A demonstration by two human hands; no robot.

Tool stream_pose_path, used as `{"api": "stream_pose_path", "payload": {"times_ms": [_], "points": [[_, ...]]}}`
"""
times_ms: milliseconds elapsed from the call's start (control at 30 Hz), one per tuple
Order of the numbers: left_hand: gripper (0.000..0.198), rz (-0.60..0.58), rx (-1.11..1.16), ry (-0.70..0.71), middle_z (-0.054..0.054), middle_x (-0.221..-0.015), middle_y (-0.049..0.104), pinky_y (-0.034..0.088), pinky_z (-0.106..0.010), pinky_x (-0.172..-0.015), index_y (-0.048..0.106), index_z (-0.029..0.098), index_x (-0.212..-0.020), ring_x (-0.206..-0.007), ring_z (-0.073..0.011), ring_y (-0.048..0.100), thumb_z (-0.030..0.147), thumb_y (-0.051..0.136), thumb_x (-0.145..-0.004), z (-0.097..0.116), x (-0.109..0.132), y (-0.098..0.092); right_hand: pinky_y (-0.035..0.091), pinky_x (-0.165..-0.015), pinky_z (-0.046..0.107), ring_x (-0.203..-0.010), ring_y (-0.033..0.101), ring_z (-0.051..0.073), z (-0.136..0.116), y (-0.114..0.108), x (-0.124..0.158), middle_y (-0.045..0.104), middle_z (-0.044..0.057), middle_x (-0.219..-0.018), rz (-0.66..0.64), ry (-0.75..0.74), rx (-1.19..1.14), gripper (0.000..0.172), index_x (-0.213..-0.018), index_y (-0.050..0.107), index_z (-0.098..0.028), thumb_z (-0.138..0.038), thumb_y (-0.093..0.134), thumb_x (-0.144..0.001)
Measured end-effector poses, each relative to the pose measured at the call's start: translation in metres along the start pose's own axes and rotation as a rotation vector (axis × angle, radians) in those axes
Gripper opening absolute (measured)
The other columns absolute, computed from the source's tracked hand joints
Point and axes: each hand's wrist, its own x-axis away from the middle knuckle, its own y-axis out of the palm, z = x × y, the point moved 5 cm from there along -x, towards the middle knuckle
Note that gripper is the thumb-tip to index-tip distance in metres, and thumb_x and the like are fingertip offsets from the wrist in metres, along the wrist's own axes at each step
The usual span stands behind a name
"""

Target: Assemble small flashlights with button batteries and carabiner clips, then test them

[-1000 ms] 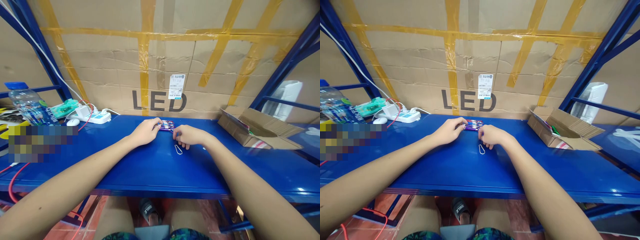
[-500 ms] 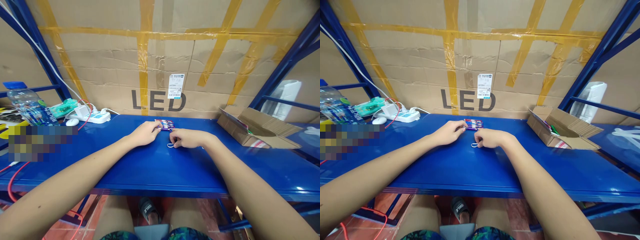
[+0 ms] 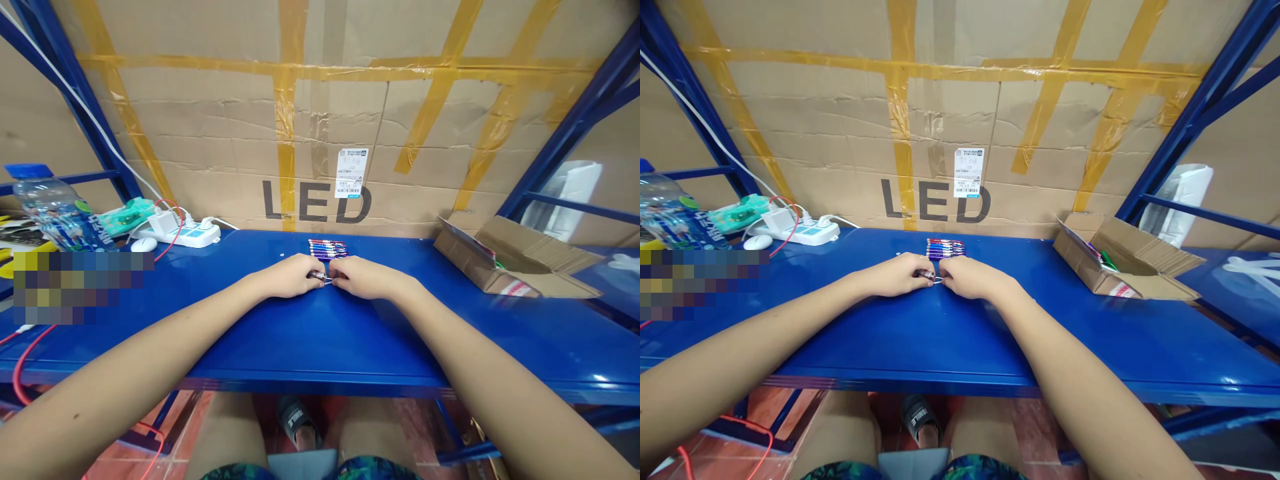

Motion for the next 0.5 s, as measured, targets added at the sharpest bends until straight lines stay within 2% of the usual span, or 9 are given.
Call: {"api": "stream_pose_path", "payload": {"times_ms": [100, 200, 333, 500], "points": [[0.014, 0.024, -0.088, 0.033, -0.007, -0.092, 0.068, 0.044, -0.03, -0.078, 0.062, 0.017, -0.084, -0.087, -0.0209, 0.061, 0.022, 0.051, -0.092, 0.0, -0.002, 0.002, 0.041, -0.067, 0.029, -0.075, 0.057, 0.018, 0.0, -0.002, -0.001, 0.068, 0.007, -0.088, 0.021, -0.021, -0.053, 0.007, -0.083, 0.06, -0.018, -0.019, 0.054, -0.088], [0.015, 0.084, -0.117, 0.008, -0.01, -0.095, 0.068, 0.044, -0.032, -0.077, 0.061, 0.017, -0.09, -0.087, -0.0228, 0.061, 0.021, 0.047, -0.095, -0.002, -0.003, 0.003, 0.043, -0.068, 0.028, -0.075, 0.057, 0.017, 0.001, -0.007, -0.002, 0.067, 0.005, -0.086, 0.058, -0.039, -0.204, 0.006, -0.089, 0.062, -0.017, -0.018, 0.057, -0.087], [0.015, 0.165, -0.114, -0.02, -0.01, -0.092, 0.067, 0.045, -0.033, -0.075, 0.06, 0.016, -0.091, -0.084, -0.023, 0.061, 0.019, 0.046, -0.095, -0.004, -0.002, -0.002, 0.048, -0.067, 0.028, -0.072, 0.061, 0.015, 0.006, -0.007, -0.003, 0.066, 0.002, -0.077, 0.003, 0.031, -0.608, 0.006, -0.081, 0.061, -0.017, -0.019, 0.058, -0.085], [0.013, 0.259, -0.081, -0.03, -0.009, -0.094, 0.066, 0.046, -0.036, -0.078, 0.057, 0.018, -0.09, -0.086, -0.0233, 0.06, 0.021, 0.045, -0.095, -0.004, 0.001, -0.008, 0.053, -0.066, 0.028, -0.076, 0.071, 0.018, 0.007, 0.004, -0.005, 0.072, 0.007, -0.082, -0.032, 0.145, -1.13, 0.007, -0.08, 0.057, -0.017, -0.018, 0.064, -0.081]]}}
